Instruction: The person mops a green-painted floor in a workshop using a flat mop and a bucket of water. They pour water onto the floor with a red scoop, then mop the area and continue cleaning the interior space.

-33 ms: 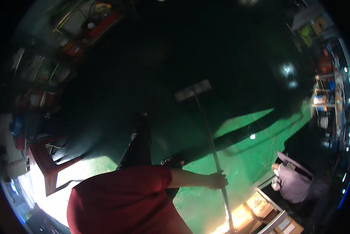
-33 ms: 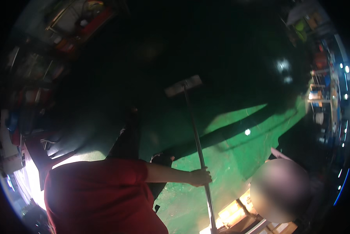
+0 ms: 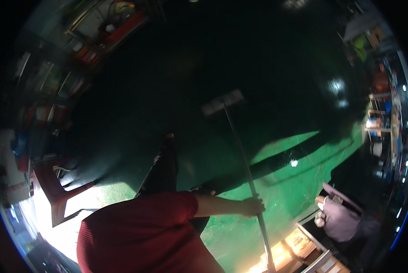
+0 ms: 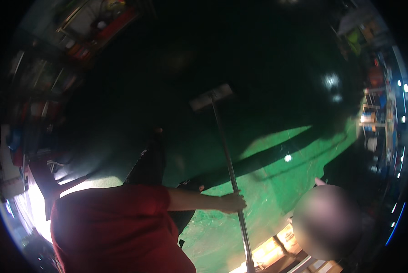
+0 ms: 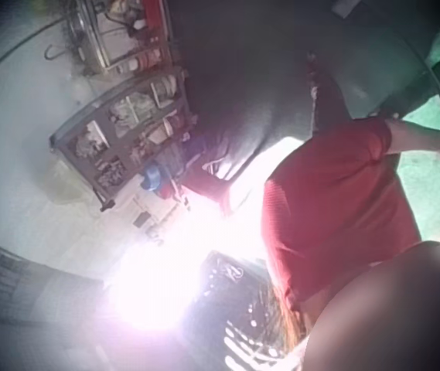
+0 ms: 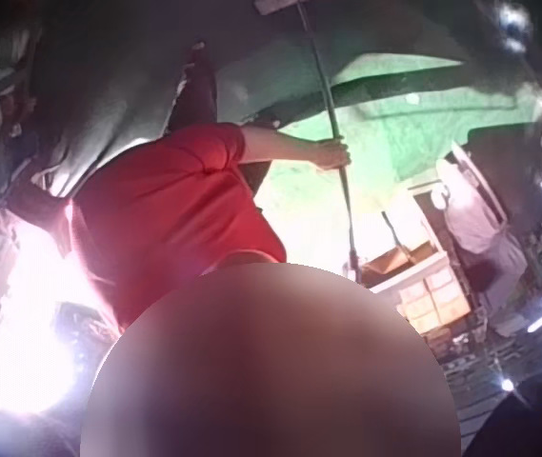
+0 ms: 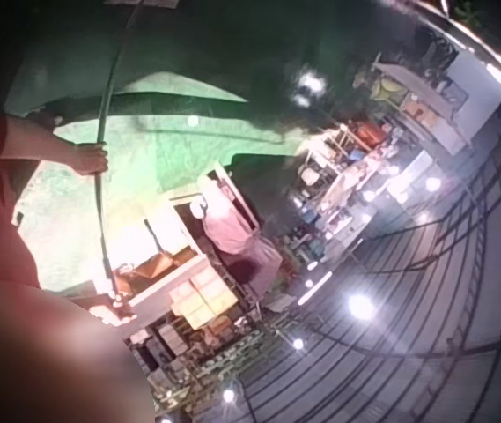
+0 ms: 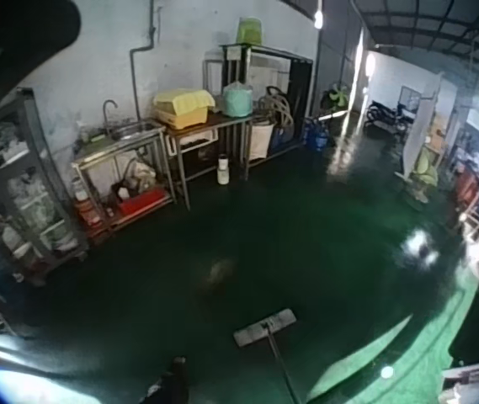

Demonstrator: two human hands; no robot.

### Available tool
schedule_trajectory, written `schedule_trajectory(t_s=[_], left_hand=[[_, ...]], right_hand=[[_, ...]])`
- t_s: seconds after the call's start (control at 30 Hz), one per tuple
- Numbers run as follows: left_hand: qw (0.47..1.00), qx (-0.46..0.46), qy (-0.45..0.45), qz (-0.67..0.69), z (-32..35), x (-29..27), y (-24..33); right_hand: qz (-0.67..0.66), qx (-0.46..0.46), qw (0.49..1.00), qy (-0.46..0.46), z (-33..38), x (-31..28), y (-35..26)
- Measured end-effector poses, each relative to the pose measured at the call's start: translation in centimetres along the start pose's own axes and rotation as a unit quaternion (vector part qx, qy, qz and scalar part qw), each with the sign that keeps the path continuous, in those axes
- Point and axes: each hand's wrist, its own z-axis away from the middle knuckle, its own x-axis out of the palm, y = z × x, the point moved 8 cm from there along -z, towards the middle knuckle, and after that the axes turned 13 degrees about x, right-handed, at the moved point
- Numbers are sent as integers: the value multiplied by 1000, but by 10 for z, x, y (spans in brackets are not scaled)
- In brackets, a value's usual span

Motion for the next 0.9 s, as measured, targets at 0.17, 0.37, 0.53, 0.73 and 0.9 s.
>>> schedule_trajectory(t_s=[0.17, 0.37, 0.53, 0.73, 0.9], left_hand=[[983, -152, 94, -42, 156, -194, -188], [914, -323, 197, -148, 381, -385, -402], [802, -488, 192, -285, 547, -503, -489], [751, -523, 332, -229, 619, -562, -455], [725, -578, 321, -192, 647, -546, -430]], right_hand=[[29, 32, 997, -64, 87, 150, 81], [-99, 238, 911, -321, 283, 414, 193], [-75, 176, 832, -520, 464, 572, 213], [-132, 199, 768, -595, 530, 661, 175], [-101, 232, 765, -593, 542, 660, 163]])
